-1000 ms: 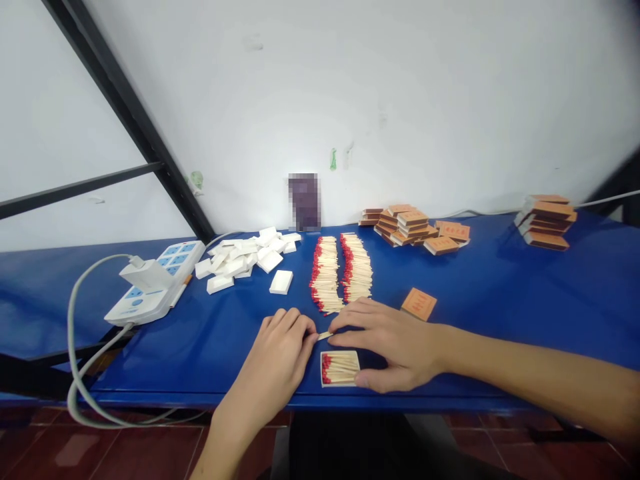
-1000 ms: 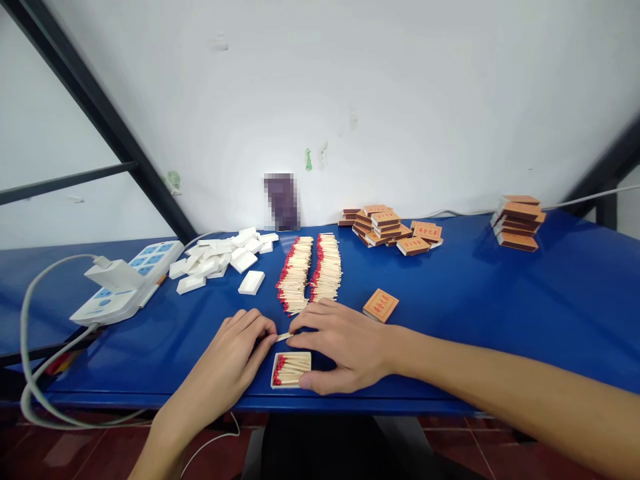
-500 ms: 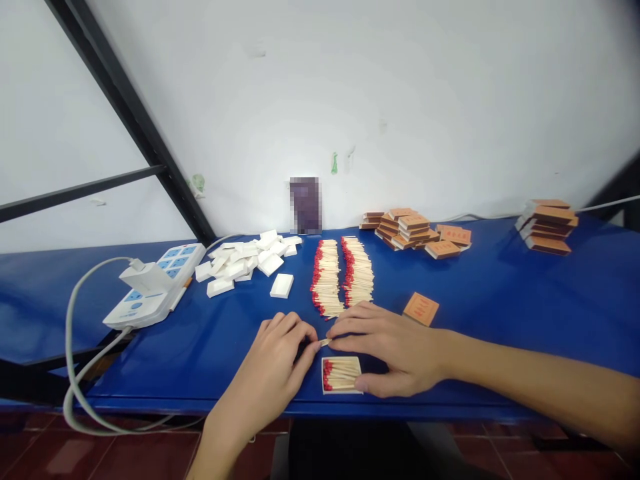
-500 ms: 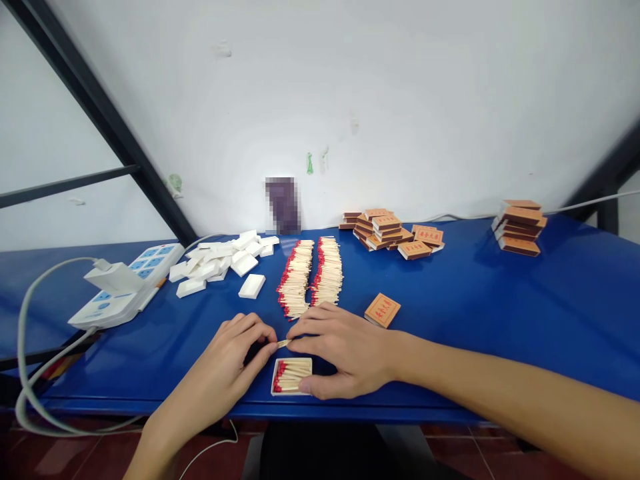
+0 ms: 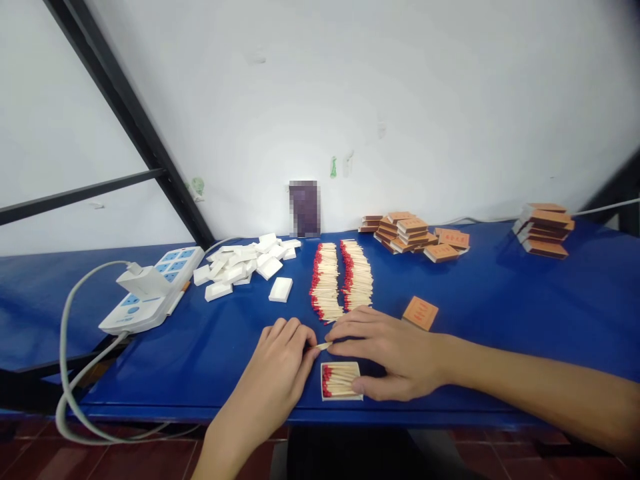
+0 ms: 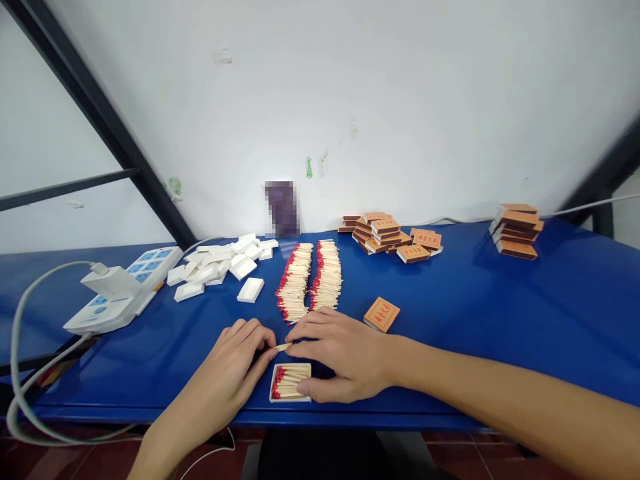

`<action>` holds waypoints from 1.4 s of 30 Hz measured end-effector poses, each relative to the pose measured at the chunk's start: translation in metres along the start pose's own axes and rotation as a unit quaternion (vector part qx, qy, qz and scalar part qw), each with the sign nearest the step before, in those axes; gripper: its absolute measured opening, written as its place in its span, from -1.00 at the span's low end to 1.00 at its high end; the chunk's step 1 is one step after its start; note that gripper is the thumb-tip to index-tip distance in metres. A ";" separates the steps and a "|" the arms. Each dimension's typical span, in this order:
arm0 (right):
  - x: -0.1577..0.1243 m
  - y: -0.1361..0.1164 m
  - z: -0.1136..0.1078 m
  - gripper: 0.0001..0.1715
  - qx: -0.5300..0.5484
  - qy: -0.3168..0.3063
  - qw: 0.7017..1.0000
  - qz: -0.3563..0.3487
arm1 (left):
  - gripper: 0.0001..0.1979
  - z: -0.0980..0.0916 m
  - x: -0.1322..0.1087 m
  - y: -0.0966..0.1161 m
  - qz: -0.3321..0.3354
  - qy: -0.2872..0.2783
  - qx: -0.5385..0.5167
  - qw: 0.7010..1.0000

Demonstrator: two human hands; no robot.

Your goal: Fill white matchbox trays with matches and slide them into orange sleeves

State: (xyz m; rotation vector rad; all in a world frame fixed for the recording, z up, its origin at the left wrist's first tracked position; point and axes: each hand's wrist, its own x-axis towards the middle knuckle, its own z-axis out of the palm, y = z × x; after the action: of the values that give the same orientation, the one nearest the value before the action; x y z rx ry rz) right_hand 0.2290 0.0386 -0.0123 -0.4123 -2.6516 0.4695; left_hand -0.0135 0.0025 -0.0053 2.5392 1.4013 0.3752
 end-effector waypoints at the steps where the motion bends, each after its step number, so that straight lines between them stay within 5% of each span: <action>1: 0.000 0.000 0.000 -0.51 0.000 0.000 1.000 0.000 | -0.80 0.000 0.000 0.000 0.001 0.001 0.005 1.000; 29: 0.001 0.000 0.000 -0.55 0.013 0.017 1.000 -0.006 | -0.79 0.003 0.003 0.004 0.001 0.002 0.019 1.000; 42: -0.005 0.004 -0.004 -0.56 0.025 0.132 0.990 -0.033 | -0.80 -0.010 -0.007 0.016 0.022 0.002 -0.034 0.999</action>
State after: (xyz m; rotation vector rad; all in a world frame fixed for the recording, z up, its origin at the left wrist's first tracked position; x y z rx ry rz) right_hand 0.2363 0.0414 -0.0117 -0.3449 -2.3842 0.4272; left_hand -0.0077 -0.0114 0.0085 2.5200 1.3134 0.4281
